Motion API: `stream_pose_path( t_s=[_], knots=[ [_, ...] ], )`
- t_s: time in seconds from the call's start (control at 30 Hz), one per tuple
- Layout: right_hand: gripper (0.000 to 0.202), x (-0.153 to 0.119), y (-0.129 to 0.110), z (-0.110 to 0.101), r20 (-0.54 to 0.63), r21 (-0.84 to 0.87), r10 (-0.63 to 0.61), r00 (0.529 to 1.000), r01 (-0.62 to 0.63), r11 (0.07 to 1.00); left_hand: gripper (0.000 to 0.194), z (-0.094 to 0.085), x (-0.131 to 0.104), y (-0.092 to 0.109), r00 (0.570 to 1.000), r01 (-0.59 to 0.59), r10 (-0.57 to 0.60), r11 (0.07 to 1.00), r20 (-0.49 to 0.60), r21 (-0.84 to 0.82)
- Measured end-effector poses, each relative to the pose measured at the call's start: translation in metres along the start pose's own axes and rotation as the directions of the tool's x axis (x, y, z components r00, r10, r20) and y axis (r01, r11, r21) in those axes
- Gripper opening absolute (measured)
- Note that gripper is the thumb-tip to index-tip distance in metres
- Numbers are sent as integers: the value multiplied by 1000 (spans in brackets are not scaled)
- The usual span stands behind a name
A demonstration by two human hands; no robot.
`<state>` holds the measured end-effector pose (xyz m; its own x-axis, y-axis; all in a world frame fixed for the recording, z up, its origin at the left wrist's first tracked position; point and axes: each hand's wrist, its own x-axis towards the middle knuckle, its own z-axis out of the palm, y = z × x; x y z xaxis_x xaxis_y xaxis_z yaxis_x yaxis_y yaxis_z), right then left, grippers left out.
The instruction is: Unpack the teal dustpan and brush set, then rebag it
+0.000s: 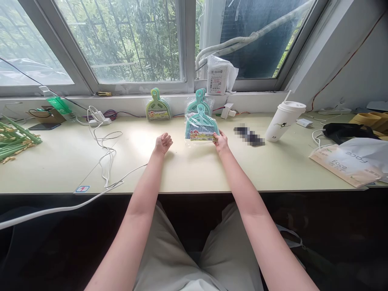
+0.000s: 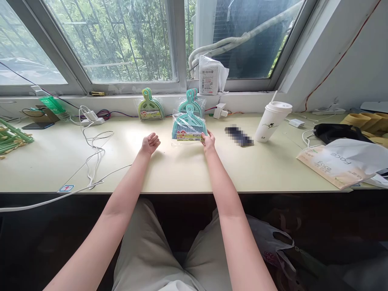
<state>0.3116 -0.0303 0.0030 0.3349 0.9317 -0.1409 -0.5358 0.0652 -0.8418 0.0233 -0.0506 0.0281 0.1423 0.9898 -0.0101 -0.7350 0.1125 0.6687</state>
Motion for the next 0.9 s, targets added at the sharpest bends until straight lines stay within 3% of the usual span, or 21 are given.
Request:
stream_pose_path(
  t_s=[0.9],
  knots=[
    [37, -10, -4, 3, 74, -69, -17, 997, 22, 997, 43, 3, -2, 1, 999, 41, -41, 998, -16, 44]
  ],
)
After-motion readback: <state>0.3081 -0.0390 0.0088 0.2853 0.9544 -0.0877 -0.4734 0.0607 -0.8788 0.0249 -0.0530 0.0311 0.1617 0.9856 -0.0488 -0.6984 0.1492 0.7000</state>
